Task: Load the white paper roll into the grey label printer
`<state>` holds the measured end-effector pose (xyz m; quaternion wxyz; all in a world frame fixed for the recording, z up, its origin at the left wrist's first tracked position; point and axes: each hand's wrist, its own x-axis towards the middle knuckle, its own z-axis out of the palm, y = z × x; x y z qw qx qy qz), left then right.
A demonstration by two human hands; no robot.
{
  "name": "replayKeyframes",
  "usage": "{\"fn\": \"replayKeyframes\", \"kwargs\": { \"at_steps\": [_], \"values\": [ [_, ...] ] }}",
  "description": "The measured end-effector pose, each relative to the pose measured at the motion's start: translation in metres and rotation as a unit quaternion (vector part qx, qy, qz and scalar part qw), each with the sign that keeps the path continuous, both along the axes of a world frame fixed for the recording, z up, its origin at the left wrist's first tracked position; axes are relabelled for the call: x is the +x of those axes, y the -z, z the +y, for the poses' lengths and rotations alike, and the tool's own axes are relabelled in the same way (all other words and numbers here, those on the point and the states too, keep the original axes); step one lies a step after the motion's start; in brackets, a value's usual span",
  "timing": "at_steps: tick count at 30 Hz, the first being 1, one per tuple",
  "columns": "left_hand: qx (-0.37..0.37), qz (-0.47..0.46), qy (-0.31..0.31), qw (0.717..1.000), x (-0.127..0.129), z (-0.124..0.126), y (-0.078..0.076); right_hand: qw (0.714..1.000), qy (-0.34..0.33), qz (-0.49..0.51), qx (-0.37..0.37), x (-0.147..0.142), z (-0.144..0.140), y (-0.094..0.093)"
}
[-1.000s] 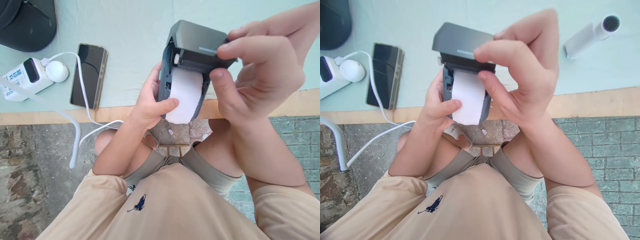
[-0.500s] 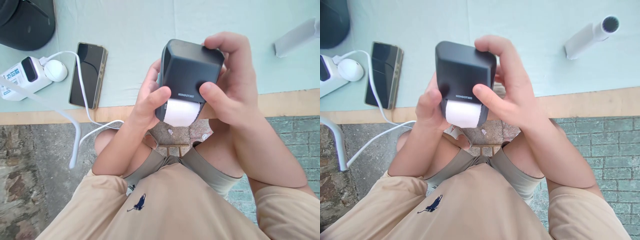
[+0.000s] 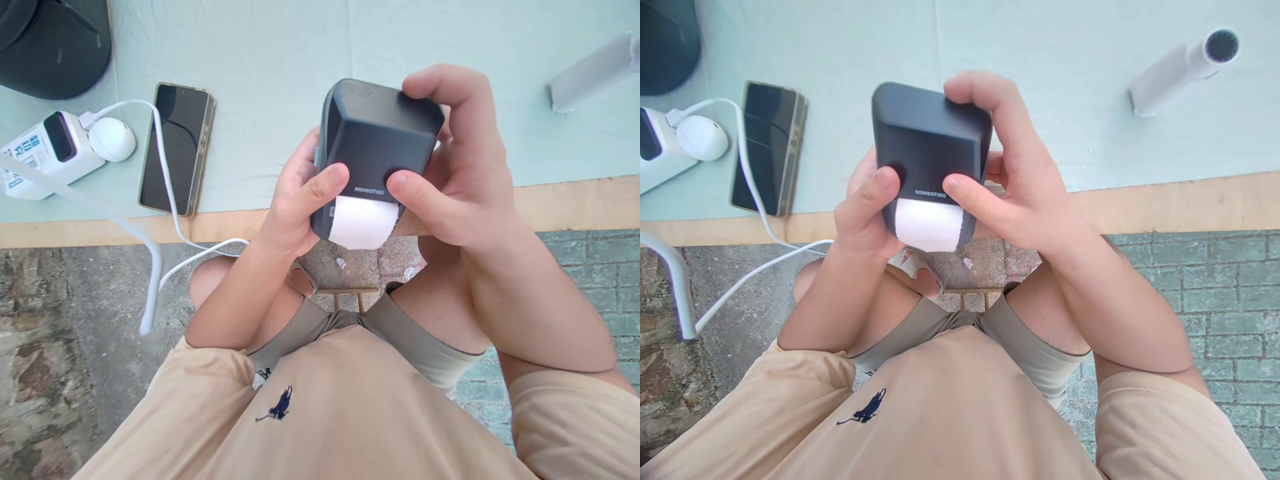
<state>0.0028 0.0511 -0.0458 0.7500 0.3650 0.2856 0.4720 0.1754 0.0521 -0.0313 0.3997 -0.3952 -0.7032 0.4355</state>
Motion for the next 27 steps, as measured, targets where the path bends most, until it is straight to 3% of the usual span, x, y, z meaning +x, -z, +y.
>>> {"fn": "replayKeyframes", "kwargs": {
  "at_steps": [4,8,11,22,27],
  "values": [
    [-0.021,-0.027,0.015,0.999,0.0,0.001,0.0,1.0,0.016,-0.024,0.003,0.0,-0.001,0.001],
    [-0.065,-0.051,-0.01,0.997,0.003,0.002,0.0,0.989,0.05,-0.089,0.108,0.003,-0.001,0.001],
    [-0.06,-0.028,-0.044,0.997,0.004,0.002,0.001,0.983,0.018,-0.107,0.147,0.008,0.001,0.001],
    [-0.058,-0.006,-0.049,0.997,0.008,0.001,-0.004,0.985,-0.007,-0.121,0.121,0.011,0.002,-0.001],
    [-0.091,0.013,-0.093,0.991,0.005,0.003,-0.004,0.983,-0.02,-0.123,0.137,0.012,0.001,-0.003]
  ]
}}
